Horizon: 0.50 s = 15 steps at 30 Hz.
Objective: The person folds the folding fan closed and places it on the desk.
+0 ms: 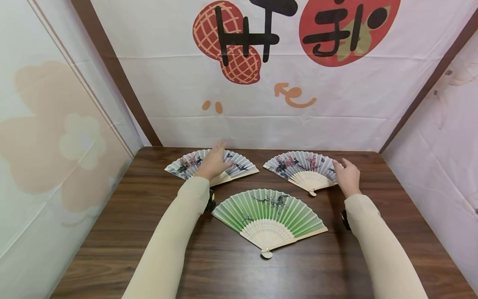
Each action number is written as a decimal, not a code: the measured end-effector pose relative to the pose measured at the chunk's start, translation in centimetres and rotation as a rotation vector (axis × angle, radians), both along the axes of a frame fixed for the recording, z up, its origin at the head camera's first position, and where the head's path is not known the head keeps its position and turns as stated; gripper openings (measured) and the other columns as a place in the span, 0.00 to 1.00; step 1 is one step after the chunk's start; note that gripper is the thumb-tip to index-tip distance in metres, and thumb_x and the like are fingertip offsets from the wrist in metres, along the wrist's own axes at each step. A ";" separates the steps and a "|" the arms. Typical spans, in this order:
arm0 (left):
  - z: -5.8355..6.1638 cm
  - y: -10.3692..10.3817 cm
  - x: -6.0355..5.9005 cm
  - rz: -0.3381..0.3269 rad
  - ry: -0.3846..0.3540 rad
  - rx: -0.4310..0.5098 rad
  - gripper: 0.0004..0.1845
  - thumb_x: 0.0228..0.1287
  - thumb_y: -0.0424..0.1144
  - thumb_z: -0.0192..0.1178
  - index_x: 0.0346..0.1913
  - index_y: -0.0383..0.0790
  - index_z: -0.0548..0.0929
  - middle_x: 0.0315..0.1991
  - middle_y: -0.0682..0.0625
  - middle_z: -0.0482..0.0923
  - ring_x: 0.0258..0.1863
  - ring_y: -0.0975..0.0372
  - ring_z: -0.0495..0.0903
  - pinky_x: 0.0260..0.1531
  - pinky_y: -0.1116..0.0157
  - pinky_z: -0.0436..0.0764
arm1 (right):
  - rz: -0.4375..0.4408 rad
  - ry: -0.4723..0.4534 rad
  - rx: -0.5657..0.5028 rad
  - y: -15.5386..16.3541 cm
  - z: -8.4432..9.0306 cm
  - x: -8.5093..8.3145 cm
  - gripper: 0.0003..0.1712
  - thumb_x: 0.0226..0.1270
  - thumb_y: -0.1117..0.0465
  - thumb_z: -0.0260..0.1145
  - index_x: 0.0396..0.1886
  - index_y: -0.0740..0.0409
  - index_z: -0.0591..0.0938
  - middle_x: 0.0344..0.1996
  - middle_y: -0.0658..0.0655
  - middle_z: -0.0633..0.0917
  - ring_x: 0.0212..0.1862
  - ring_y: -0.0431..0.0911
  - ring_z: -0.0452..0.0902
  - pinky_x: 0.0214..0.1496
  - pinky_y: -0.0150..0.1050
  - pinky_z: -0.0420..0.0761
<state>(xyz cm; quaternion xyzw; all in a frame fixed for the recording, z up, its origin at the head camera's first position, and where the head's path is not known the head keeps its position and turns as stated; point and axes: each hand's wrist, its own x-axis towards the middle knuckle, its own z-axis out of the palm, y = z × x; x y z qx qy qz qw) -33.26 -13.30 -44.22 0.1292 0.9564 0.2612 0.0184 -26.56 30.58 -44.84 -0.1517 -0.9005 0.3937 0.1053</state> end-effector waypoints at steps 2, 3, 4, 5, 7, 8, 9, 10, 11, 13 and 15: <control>-0.3 0.4 -0.1 -0.004 -0.011 -0.010 0.46 0.68 0.50 0.62 0.80 0.39 0.48 0.80 0.38 0.46 0.79 0.44 0.50 0.79 0.46 0.55 | -0.011 -0.002 -0.013 0.1 -0.2 0.3 0.35 0.79 0.47 0.50 0.71 0.71 0.67 0.64 0.75 0.75 0.69 0.66 0.66 0.73 0.58 0.68; -0.4 0.6 -0.1 -0.008 -0.016 -0.017 0.47 0.68 0.50 0.62 0.80 0.39 0.48 0.80 0.39 0.46 0.79 0.45 0.50 0.79 0.46 0.54 | -0.020 -0.002 -0.018 0.1 -0.3 0.4 0.35 0.79 0.47 0.51 0.70 0.71 0.68 0.63 0.74 0.76 0.68 0.66 0.67 0.72 0.58 0.69; -0.5 0.9 -0.2 -0.012 -0.017 -0.023 0.47 0.68 0.51 0.62 0.79 0.38 0.48 0.80 0.38 0.46 0.79 0.44 0.50 0.79 0.46 0.55 | -0.029 -0.008 -0.031 0.2 -0.3 0.6 0.35 0.79 0.47 0.51 0.70 0.71 0.68 0.62 0.74 0.76 0.68 0.65 0.67 0.72 0.58 0.70; -0.7 1.1 -0.2 -0.015 -0.022 -0.026 0.47 0.68 0.51 0.62 0.79 0.38 0.48 0.80 0.38 0.47 0.79 0.45 0.50 0.79 0.46 0.55 | -0.039 -0.013 -0.041 0.2 -0.4 0.8 0.34 0.79 0.47 0.51 0.70 0.70 0.69 0.62 0.73 0.76 0.68 0.65 0.67 0.72 0.58 0.69; -0.9 1.5 -0.3 -0.025 -0.018 -0.027 0.47 0.68 0.51 0.63 0.79 0.36 0.50 0.80 0.38 0.48 0.78 0.45 0.52 0.79 0.45 0.56 | -0.066 -0.028 -0.065 0.4 -0.4 1.1 0.35 0.79 0.45 0.50 0.69 0.69 0.70 0.63 0.72 0.77 0.69 0.64 0.65 0.73 0.57 0.69; -0.9 1.7 -0.3 -0.031 -0.018 -0.028 0.47 0.68 0.51 0.63 0.79 0.35 0.50 0.80 0.38 0.49 0.78 0.45 0.52 0.78 0.45 0.56 | -0.078 -0.037 -0.070 0.5 -0.4 1.3 0.35 0.79 0.45 0.50 0.69 0.69 0.70 0.63 0.72 0.76 0.70 0.65 0.65 0.73 0.57 0.68; -1.0 2.0 -0.3 -0.036 -0.018 -0.020 0.47 0.67 0.51 0.63 0.79 0.35 0.50 0.79 0.38 0.49 0.78 0.45 0.52 0.78 0.45 0.56 | -0.092 -0.043 -0.077 0.7 -0.4 1.4 0.35 0.79 0.44 0.49 0.69 0.69 0.71 0.64 0.72 0.76 0.70 0.65 0.64 0.74 0.57 0.68; -1.1 2.2 -0.4 -0.042 -0.017 -0.016 0.47 0.67 0.50 0.63 0.78 0.34 0.51 0.79 0.37 0.50 0.78 0.45 0.52 0.78 0.44 0.57 | -0.104 -0.052 -0.083 0.8 -0.4 1.6 0.36 0.78 0.43 0.49 0.68 0.69 0.72 0.64 0.72 0.75 0.70 0.65 0.64 0.74 0.57 0.68; -1.1 2.5 -0.4 -0.047 -0.017 -0.010 0.47 0.67 0.50 0.64 0.78 0.33 0.51 0.79 0.37 0.49 0.78 0.45 0.52 0.78 0.45 0.56 | -0.115 -0.058 -0.087 0.9 -0.4 1.7 0.36 0.78 0.42 0.49 0.67 0.70 0.72 0.64 0.72 0.75 0.71 0.65 0.63 0.74 0.57 0.67; -1.3 3.1 -0.4 -0.057 -0.025 0.019 0.47 0.67 0.49 0.65 0.78 0.33 0.51 0.79 0.37 0.49 0.78 0.45 0.51 0.79 0.47 0.56 | -0.138 -0.070 -0.096 1.1 -0.4 2.0 0.37 0.78 0.42 0.49 0.66 0.71 0.74 0.64 0.73 0.75 0.70 0.65 0.64 0.73 0.58 0.68; -1.5 3.8 -0.5 -0.062 -0.031 0.036 0.47 0.66 0.49 0.65 0.78 0.32 0.51 0.79 0.37 0.49 0.79 0.46 0.51 0.80 0.49 0.55 | -0.157 -0.085 -0.095 1.4 -0.4 2.3 0.37 0.78 0.43 0.49 0.64 0.72 0.75 0.63 0.74 0.75 0.69 0.66 0.64 0.74 0.58 0.67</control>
